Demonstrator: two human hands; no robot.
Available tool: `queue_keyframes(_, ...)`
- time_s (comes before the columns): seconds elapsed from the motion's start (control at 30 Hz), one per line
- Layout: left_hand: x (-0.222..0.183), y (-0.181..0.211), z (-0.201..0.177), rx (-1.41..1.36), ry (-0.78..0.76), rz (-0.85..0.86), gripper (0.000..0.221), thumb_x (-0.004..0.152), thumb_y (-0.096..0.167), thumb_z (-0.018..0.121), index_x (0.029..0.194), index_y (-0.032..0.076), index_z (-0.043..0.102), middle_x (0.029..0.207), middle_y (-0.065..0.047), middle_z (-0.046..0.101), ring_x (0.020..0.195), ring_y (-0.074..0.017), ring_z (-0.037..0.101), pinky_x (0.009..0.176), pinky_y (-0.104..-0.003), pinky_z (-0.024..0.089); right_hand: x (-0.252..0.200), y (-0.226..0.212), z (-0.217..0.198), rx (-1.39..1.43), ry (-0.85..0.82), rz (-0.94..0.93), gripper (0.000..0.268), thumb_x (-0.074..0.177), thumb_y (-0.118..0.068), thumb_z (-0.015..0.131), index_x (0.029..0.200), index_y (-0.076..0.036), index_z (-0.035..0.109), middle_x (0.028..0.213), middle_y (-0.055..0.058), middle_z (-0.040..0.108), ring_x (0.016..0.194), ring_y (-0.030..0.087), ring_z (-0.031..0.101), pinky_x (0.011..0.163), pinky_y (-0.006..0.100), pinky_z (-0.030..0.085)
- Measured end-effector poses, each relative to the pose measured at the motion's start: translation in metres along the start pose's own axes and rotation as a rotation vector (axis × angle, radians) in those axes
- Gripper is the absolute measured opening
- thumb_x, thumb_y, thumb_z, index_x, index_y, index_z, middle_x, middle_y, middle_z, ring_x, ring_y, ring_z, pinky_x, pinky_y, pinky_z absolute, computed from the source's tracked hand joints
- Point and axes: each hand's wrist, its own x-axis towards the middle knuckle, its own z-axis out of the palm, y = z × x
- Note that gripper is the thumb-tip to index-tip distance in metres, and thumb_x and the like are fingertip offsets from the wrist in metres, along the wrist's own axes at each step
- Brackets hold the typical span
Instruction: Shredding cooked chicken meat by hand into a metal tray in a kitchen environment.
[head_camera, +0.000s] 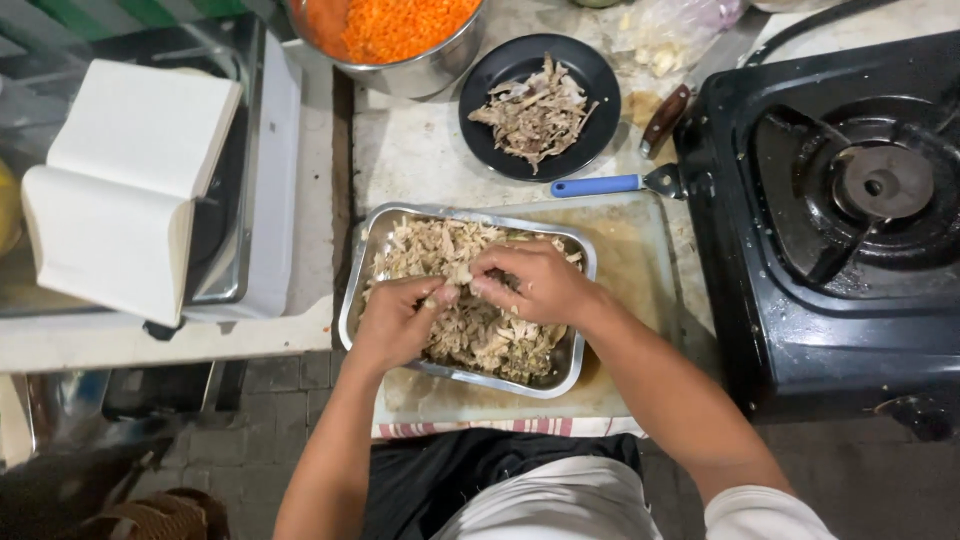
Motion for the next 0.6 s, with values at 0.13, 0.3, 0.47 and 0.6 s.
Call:
queue_keyframes(0.13,0.011,0.003,-0.007,0.092,-0.046,0.086,0.011,0.088,0.013,0.073,0.092,0.004,0.077,0.069,-0.016,0.071,0.066,-0.0318,0.071,0.063,-0.038,0.055,0.007,-0.011,-0.011,0.081,0.013,0.108,0.027,0.084,-0.026,0.078,0.102,-0.009,0.067,0.085,0.006,0.073,0.075,0.025,0.071,0.071,0.039,0.057)
queue_keyframes(0.3,0.066,-0.003,-0.018,0.469,-0.076,0.222,0.021,0.091,0.004,0.054,0.073,0.006,0.063,0.053,-0.007,0.048,0.049,-0.0248,0.052,0.058,-0.032,0.049,-0.004,0.018,-0.008,-0.202,0.093,0.116,0.009,0.09,-0.026,0.066,0.092,-0.017,0.068,0.08,0.005,0.071,0.073,0.03,0.07,0.066,0.04,0.056)
queue_keyframes(0.47,0.177,-0.021,0.019,0.717,-0.146,0.139,0.041,0.085,0.005,0.053,0.127,0.005,0.055,0.089,-0.025,0.064,0.088,-0.0475,0.062,0.073,-0.054,0.05,0.0,0.014,-0.022,-0.486,-0.09,0.197,0.013,0.091,-0.013,0.062,0.102,-0.015,0.068,0.098,0.006,0.068,0.073,0.023,0.065,0.065,0.035,0.056)
queue_keyframes(0.6,0.207,-0.006,0.039,0.722,-0.35,-0.006,0.068,0.097,0.002,0.041,0.157,0.017,0.011,0.091,-0.02,0.064,0.066,-0.0351,0.058,0.053,-0.047,0.044,0.003,0.0,-0.033,-0.599,-0.275,0.253,0.02,0.085,-0.004,0.065,0.101,-0.014,0.067,0.111,0.002,0.064,0.066,0.025,0.061,0.058,0.043,0.053)
